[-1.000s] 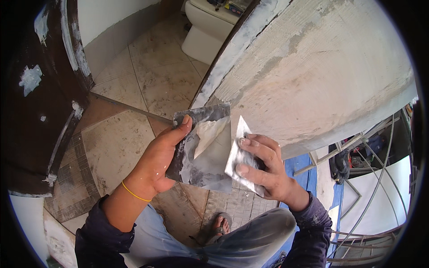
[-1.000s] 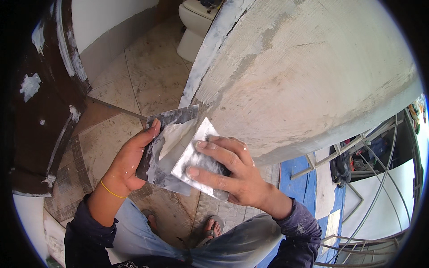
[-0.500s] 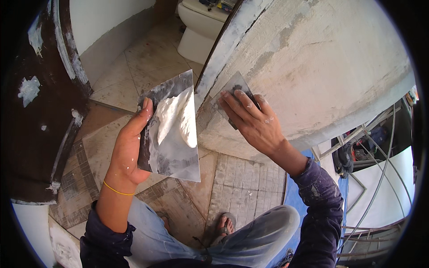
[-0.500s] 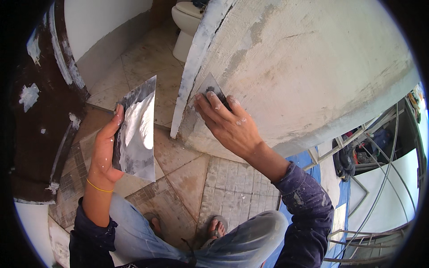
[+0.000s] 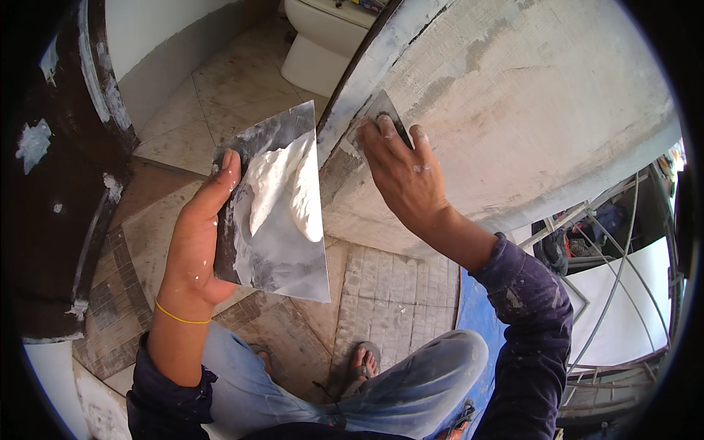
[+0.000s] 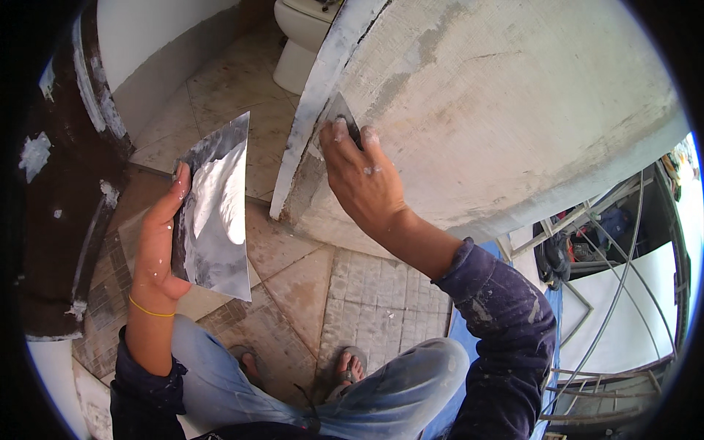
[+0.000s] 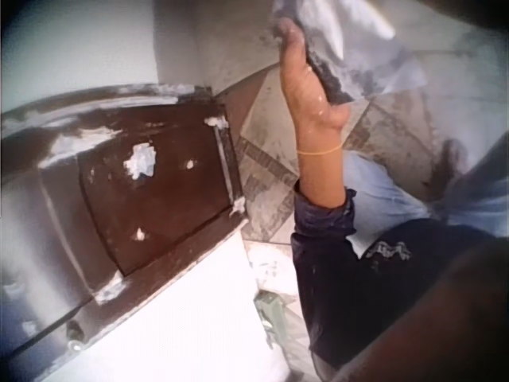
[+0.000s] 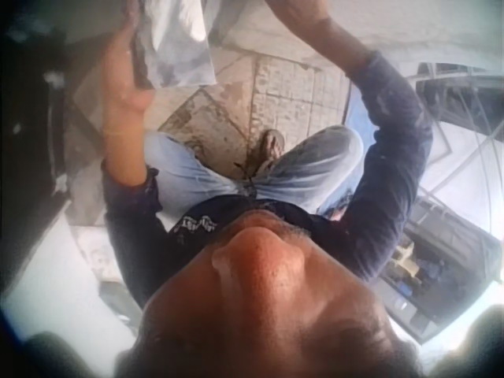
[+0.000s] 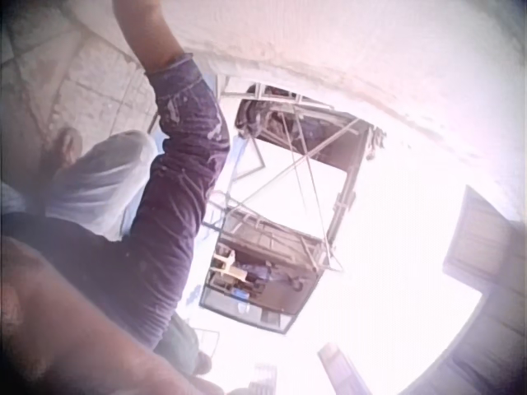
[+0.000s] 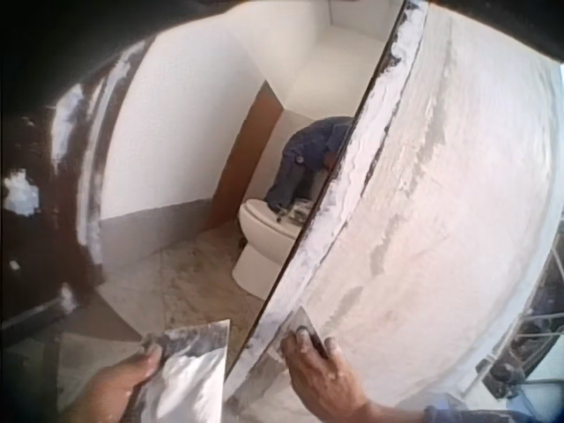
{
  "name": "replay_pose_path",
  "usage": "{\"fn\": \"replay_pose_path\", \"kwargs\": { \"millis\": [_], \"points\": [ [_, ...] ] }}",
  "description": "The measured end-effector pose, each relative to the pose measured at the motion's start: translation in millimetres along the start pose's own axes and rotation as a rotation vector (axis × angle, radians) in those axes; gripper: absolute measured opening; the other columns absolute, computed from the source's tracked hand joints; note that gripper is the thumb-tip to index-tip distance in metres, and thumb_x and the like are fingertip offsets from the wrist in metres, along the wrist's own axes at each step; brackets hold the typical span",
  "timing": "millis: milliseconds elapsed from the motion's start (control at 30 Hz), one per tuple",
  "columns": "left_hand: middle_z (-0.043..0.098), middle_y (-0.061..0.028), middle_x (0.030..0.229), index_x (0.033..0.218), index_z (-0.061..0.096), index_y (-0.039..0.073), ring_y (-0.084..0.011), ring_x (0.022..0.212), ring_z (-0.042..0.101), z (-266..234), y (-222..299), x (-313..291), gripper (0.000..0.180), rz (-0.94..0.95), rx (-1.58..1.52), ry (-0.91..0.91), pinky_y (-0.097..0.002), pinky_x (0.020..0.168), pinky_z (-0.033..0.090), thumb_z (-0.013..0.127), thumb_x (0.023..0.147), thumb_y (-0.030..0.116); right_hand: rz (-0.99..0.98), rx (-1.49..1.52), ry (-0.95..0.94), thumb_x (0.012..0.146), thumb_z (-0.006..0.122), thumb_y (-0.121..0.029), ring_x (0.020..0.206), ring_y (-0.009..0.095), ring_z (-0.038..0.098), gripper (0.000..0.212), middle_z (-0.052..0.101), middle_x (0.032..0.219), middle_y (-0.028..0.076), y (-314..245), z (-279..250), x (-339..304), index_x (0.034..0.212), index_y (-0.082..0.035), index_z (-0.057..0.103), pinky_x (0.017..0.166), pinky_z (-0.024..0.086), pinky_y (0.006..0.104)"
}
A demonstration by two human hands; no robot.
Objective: The person applies white plaster to a wall using a trowel and a smaller putty knife, smoothing the surface along the lower section and near a door frame. They repeatedly scoop plaster from a board and spread it onto the wall.
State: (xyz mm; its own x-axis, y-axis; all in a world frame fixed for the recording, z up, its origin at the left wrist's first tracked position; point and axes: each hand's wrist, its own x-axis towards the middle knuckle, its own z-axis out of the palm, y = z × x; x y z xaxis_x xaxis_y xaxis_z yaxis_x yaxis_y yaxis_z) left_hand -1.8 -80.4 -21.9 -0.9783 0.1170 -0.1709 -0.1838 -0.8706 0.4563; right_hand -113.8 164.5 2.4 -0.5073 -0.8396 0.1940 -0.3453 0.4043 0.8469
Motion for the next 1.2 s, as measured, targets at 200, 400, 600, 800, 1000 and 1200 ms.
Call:
{"fn": "replay_pose_path", "kwargs": {
  "millis": [200,400,600,800,1000,1200],
  "points": [
    [0.066,-0.0031,0.118,0.124,0.059,0.008,-0.0158,0.105,0.064,-1.8,3.1,-4.6,0.035,0.005,-0.042,-0.004,-0.0336,0.093,0.050,0.058,0.098,0.033,-0.001,0.029,-0.057,0.086,0.060,-0.019,0.129,0.019,0.039,0.051,0.045,0.141,0.002,15.7,4.1,-40.6,0.136,-0.010,0.053,0.100,0.037,0.0406],
    [0.066,-0.0047,0.117,0.124,0.059,0.007,-0.0162,0.102,0.065,-3.4,7.7,-8.5,0.037,0.026,-0.038,-0.032,-0.0339,0.090,0.052,0.057,0.099,0.033,-0.027,0.076,-0.216,0.085,0.060,-0.025,0.131,0.020,0.037,0.054,0.046,0.141,0.004,9.0,-8.2,-65.8,0.136,-0.010,0.054,0.100,0.037,0.0410],
    [0.066,-0.0050,0.117,0.124,0.059,0.007,-0.0170,0.103,0.065,0.0,8.0,-9.1,0.037,0.003,0.008,-0.070,-0.0341,0.092,0.052,0.056,0.099,0.034,-0.106,0.008,-0.002,0.087,0.054,-0.029,0.131,0.022,0.035,0.051,0.047,0.139,0.006,-25.7,4.4,-23.1,0.133,-0.007,0.056,0.101,0.032,0.0400],
    [0.065,-0.0048,0.119,0.125,0.058,0.007,-0.0170,0.106,0.064,-1.8,9.6,-12.2,0.038,-0.012,-0.073,-0.120,-0.0348,0.094,0.050,0.056,0.099,0.034,-0.078,-0.103,-0.086,0.086,0.058,-0.024,0.131,0.020,0.035,0.052,0.041,0.143,0.004,-33.4,18.3,-2.6,0.136,-0.010,0.054,0.104,0.033,0.0395],
    [0.065,-0.0050,0.120,0.126,0.058,0.007,-0.0170,0.106,0.064,-4.6,13.5,-11.2,0.037,0.044,0.015,-0.048,-0.0349,0.094,0.051,0.057,0.098,0.031,-0.091,-0.126,-0.127,0.086,0.059,-0.024,0.130,0.021,0.035,0.055,0.040,0.143,0.005,-25.7,28.0,-37.4,0.139,-0.009,0.051,0.106,0.033,0.0400],
    [0.066,-0.0050,0.119,0.125,0.058,0.007,-0.0174,0.104,0.065,-8.8,11.6,-9.8,0.036,0.025,0.070,-0.034,-0.0351,0.093,0.052,0.057,0.098,0.030,0.107,0.235,-0.281,0.083,0.063,-0.015,0.127,0.026,0.041,0.058,0.046,0.139,0.009,-8.8,-4.2,-87.2,0.140,-0.014,0.050,0.105,0.033,0.0431]
  ]
}}
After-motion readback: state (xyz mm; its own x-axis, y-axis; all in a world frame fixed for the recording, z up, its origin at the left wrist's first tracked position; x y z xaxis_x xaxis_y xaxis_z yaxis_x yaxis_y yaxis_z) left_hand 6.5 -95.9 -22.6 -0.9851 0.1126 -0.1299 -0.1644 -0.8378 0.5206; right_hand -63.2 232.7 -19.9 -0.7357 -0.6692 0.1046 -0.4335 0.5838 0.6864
